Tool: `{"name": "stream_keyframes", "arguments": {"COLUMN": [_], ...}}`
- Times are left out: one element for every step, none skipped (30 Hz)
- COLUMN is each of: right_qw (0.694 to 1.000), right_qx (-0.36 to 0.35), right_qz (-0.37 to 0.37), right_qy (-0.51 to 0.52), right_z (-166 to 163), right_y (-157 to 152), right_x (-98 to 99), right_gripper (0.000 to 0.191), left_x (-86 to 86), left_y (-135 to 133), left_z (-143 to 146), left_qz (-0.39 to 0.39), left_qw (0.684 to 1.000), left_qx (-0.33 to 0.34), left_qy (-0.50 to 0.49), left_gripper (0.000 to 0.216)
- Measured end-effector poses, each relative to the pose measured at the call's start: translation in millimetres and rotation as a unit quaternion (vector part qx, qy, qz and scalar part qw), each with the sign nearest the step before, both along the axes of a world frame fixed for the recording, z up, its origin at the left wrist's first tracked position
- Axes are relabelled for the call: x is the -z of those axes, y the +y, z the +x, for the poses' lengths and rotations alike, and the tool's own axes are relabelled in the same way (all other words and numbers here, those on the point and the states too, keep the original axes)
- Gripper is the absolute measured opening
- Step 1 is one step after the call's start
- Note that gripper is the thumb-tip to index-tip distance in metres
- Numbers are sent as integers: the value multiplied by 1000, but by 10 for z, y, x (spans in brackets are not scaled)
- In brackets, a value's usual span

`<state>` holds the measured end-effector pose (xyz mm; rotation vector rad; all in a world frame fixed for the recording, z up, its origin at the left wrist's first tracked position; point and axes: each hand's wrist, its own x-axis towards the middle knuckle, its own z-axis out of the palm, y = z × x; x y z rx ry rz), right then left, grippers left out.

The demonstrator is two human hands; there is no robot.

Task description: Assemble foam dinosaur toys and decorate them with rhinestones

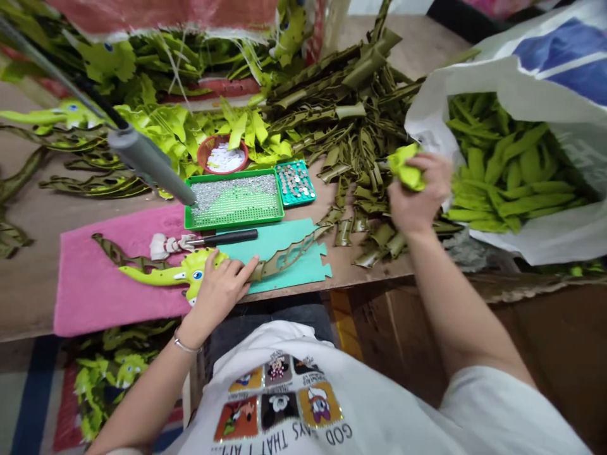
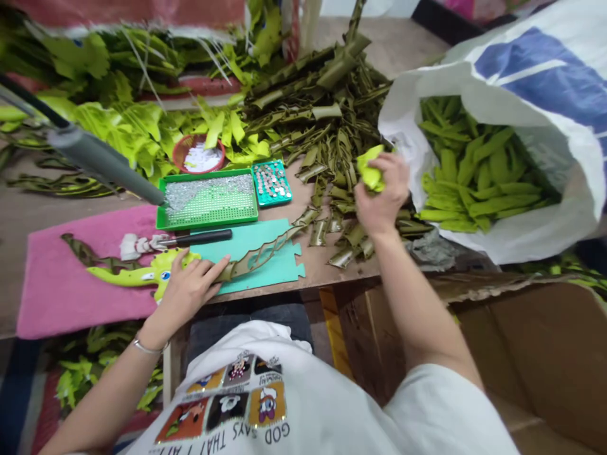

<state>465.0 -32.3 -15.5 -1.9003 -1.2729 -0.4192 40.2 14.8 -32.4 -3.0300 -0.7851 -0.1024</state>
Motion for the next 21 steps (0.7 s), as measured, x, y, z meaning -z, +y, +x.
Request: {"name": "stream_keyframes", "arguments": {"right_qw": [998, 994, 986, 975, 960, 942, 922, 901, 883, 868, 857, 850, 845, 840, 833, 823, 810, 795, 781, 769, 762], "right_qx": [-42, -73, -102, -127, -148, -165, -181, -192, -200, -207, -210, -211, -209, -207, -206, -203, -197, -187, -171, -148, -120], "right_qz": [25, 43, 48, 49, 44, 36, 30, 28, 31, 38, 47, 55, 61, 63, 63, 60, 57, 53, 48, 43, 38], "right_qy": [30, 70, 120, 175, 232, 289, 342, 387, 424, 450, 468, 479, 488, 498, 510, 528, 550, 574, 599, 620, 636], "right_z": [-238, -448, -623, -761, -864, -936, -982, -1008, -1019, -1021, -1015, -1004, -989, -971, -949, -925, -898, -869, -839, -811, -785], "right_y": [61, 124, 188, 252, 311, 364, 409, 444, 470, 487, 497, 502, 505, 506, 509, 513, 520, 529, 539, 550, 560], "right_x": [61, 129, 200, 270, 334, 390, 434, 466, 485, 492, 490, 481, 468, 455, 442, 433, 428, 427, 430, 437, 446], "right_gripper": [27, 23, 22, 23, 27, 33, 40, 47, 54, 58, 61, 63, 62, 59, 56, 53, 49, 46, 43, 41, 39], "left_x": [5, 10, 15, 18, 21, 25, 29, 36, 45, 56, 68, 80, 91, 100, 106, 109, 109, 106, 102, 96, 90], "left_y": [-8, -16, -24, -30, -36, -41, -45, -48, -49, -50, -50, -50, -49, -48, -48, -48, -49, -50, -51, -52, -52], "left_z": [3, 5, 6, 7, 7, 6, 5, 3, 0, -3, -6, -9, -11, -12, -12, -10, -7, -4, -2, 1, 2], "left_qz": [8, 14, 16, 14, 9, 4, -1, -4, -5, -4, -1, 3, 7, 11, 14, 16, 18, 20, 22, 24, 25], "left_qw": [1000, 1000, 1000, 1000, 1000, 1000, 1000, 1000, 999, 999, 999, 999, 999, 999, 999, 999, 999, 999, 999, 999, 999], "left_qx": [-3, -5, -8, -10, -13, -15, -17, -19, -21, -22, -23, -24, -23, -23, -22, -21, -21, -22, -22, -22, -22], "left_qy": [-1, -4, -6, -8, -10, -13, -17, -22, -26, -30, -31, -32, -33, -34, -35, -35, -36, -35, -35, -34, -34], "left_gripper": [53, 52, 52, 53, 53, 54, 54, 54, 53, 53, 53, 52, 52, 51, 50, 50, 50, 50, 50, 50, 49]}}
